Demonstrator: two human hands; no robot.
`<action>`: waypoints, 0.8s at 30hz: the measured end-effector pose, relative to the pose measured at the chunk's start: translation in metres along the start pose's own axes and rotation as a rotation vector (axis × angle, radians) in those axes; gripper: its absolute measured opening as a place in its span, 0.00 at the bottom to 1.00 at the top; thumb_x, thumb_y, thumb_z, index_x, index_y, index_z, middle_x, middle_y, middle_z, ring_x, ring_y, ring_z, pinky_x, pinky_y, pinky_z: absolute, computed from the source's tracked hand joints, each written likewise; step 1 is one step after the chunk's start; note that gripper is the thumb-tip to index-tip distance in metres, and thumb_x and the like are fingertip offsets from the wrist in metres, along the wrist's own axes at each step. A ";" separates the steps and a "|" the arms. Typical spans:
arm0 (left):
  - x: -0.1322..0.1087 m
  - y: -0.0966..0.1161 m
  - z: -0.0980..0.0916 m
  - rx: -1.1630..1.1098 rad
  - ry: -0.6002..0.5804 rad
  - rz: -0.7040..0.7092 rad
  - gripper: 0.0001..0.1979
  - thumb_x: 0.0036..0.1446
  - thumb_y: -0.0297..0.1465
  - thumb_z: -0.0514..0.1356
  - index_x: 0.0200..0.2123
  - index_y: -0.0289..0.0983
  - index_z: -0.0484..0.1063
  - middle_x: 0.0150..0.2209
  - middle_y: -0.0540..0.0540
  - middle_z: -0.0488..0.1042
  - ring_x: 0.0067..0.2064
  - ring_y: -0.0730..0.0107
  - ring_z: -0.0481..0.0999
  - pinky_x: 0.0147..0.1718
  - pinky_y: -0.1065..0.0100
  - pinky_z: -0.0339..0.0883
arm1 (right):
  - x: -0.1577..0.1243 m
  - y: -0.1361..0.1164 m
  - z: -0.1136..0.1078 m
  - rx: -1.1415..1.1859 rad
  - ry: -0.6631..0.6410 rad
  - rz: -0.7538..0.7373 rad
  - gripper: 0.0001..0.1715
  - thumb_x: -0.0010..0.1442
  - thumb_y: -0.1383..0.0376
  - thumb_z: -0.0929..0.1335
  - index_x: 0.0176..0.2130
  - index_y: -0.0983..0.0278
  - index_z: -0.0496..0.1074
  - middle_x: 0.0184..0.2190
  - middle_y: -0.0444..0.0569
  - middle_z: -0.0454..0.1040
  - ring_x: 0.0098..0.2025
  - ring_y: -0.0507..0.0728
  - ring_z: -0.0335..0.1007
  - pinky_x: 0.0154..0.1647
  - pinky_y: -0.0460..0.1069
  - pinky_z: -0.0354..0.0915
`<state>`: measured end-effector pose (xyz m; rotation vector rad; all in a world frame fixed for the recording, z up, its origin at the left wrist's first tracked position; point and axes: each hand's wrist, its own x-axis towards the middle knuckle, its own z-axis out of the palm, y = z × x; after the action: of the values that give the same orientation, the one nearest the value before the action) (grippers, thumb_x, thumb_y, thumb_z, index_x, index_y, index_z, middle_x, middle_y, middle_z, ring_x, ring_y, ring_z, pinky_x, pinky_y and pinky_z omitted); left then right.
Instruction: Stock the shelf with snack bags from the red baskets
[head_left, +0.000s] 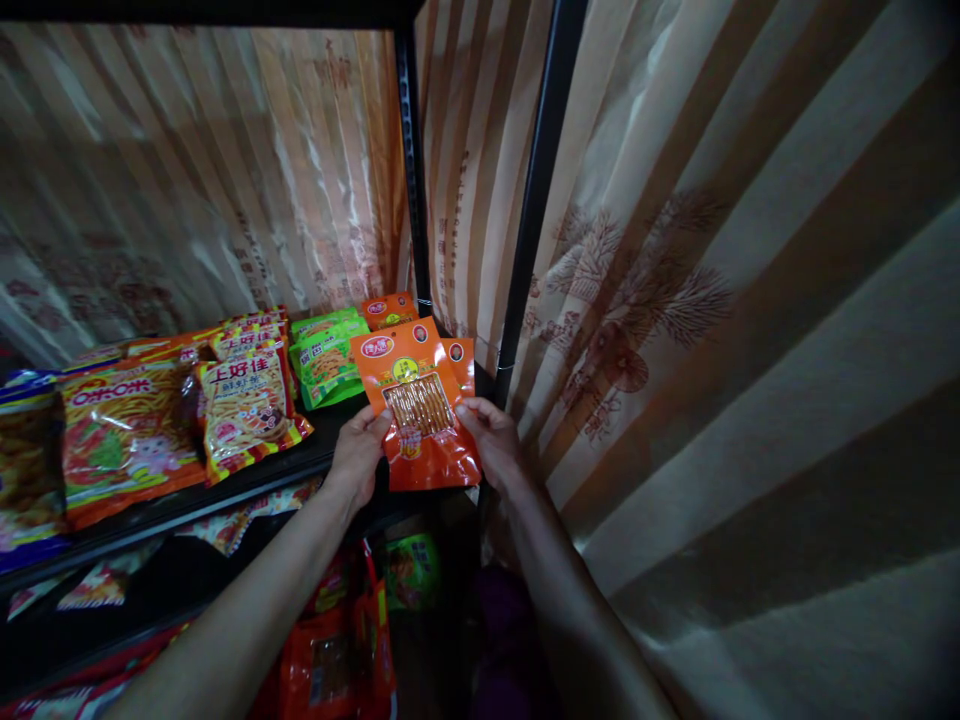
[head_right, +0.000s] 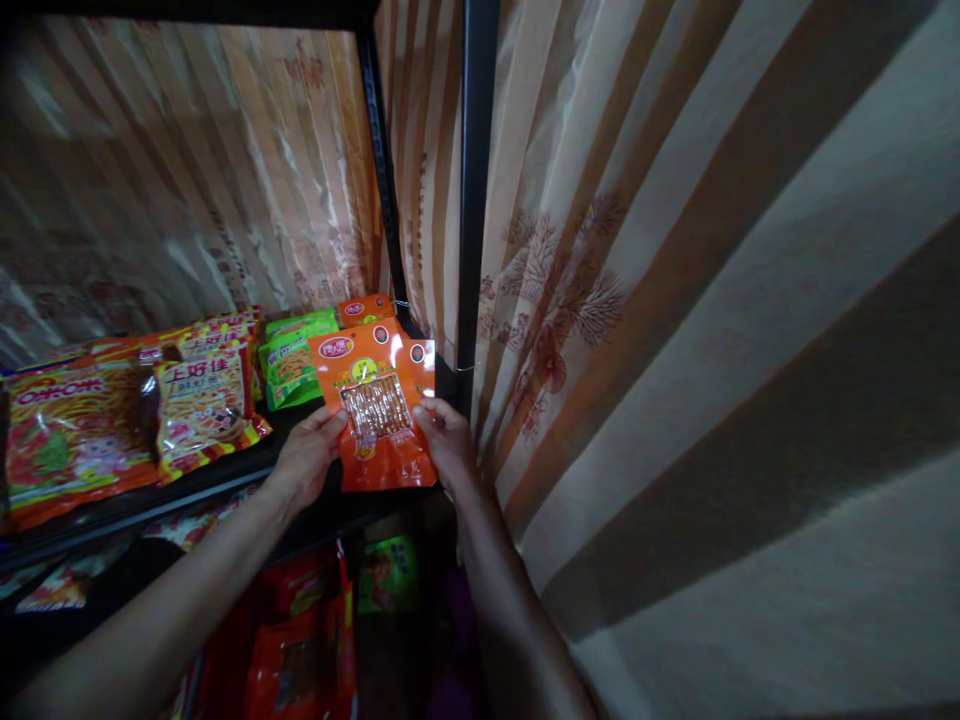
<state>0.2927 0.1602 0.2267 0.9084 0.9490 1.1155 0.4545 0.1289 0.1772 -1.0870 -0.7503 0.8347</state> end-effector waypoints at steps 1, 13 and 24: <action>0.000 0.000 0.000 0.010 0.005 0.008 0.17 0.39 0.34 0.67 0.35 0.34 0.76 0.29 0.46 0.79 0.27 0.70 0.75 0.27 0.70 0.68 | 0.000 -0.001 0.001 0.014 0.002 0.007 0.15 0.45 0.55 0.73 0.31 0.62 0.74 0.25 0.41 0.73 0.26 0.50 0.66 0.29 0.45 0.62; 0.018 -0.007 0.004 -0.025 0.080 0.142 0.14 0.38 0.36 0.65 0.30 0.34 0.75 0.21 0.52 0.75 0.23 0.72 0.72 0.26 0.70 0.66 | 0.000 -0.009 -0.009 0.002 -0.250 0.087 0.16 0.41 0.59 0.75 0.32 0.62 0.75 0.28 0.42 0.76 0.29 0.51 0.69 0.33 0.47 0.63; 0.019 0.002 0.015 0.100 0.186 0.247 0.13 0.43 0.29 0.63 0.36 0.35 0.69 0.23 0.55 0.72 0.22 0.76 0.69 0.23 0.74 0.62 | 0.000 -0.005 -0.011 -0.228 -0.073 -0.095 0.16 0.48 0.54 0.71 0.34 0.62 0.74 0.29 0.42 0.75 0.29 0.52 0.68 0.31 0.45 0.64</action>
<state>0.3090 0.1773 0.2303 1.0367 1.0720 1.3908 0.4645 0.1225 0.1788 -1.2181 -0.9687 0.7230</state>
